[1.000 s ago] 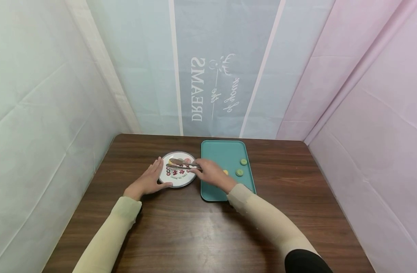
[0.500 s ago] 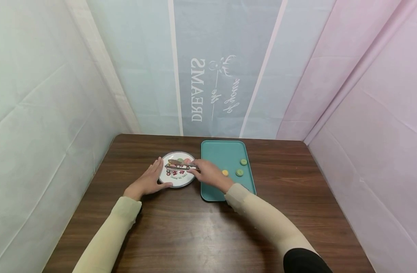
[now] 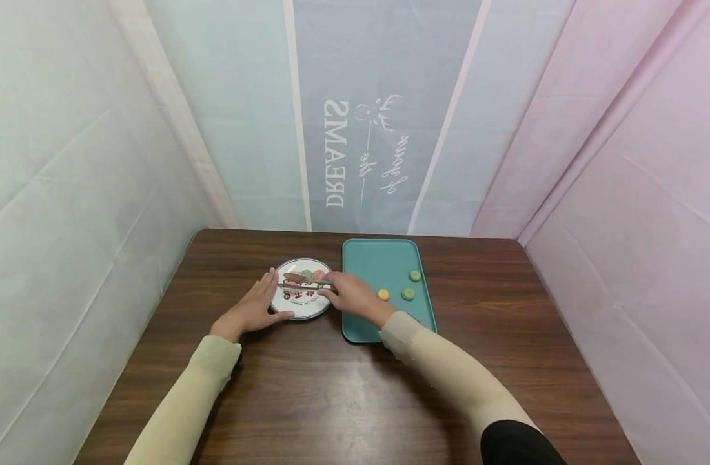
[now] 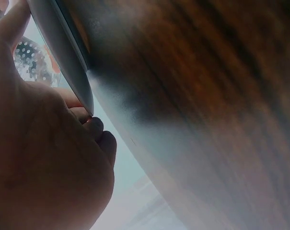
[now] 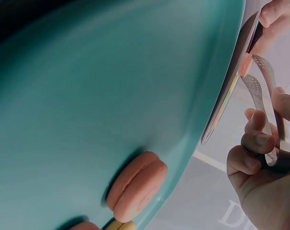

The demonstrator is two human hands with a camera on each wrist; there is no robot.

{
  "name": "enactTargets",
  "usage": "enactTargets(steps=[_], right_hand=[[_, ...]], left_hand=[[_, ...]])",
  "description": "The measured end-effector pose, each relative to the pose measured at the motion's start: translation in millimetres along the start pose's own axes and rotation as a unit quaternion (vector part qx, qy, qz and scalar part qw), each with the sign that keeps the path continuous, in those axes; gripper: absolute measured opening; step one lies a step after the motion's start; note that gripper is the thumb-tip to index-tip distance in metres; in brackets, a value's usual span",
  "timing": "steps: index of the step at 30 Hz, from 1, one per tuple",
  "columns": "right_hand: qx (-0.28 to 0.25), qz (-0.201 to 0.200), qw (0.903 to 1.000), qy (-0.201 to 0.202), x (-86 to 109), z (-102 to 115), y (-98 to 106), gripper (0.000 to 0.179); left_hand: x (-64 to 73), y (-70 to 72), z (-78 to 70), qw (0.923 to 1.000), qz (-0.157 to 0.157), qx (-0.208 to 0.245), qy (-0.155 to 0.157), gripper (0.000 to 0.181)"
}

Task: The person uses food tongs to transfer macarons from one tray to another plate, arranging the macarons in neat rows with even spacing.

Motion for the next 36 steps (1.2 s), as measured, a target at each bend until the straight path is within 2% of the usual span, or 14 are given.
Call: enactTargets(steps=[36], right_hand=[[-0.005, 0.005, 0.9998, -0.018, -3.2, 3.4, -10.2, 0.037]], left_hand=[[-1.1, -3.7, 2.8, 1.0000, 0.003, -0.003, 0.000, 0.121]])
Point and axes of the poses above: each hand's wrist, its own x-axis away from the middle knuckle, its own y-axis out of the back of the hand, z = x × y, the point moved 2 cm from there along -x, towards the middle knuckle, and after that the axes turned 5 degrees about z, right-handed, at the moved point
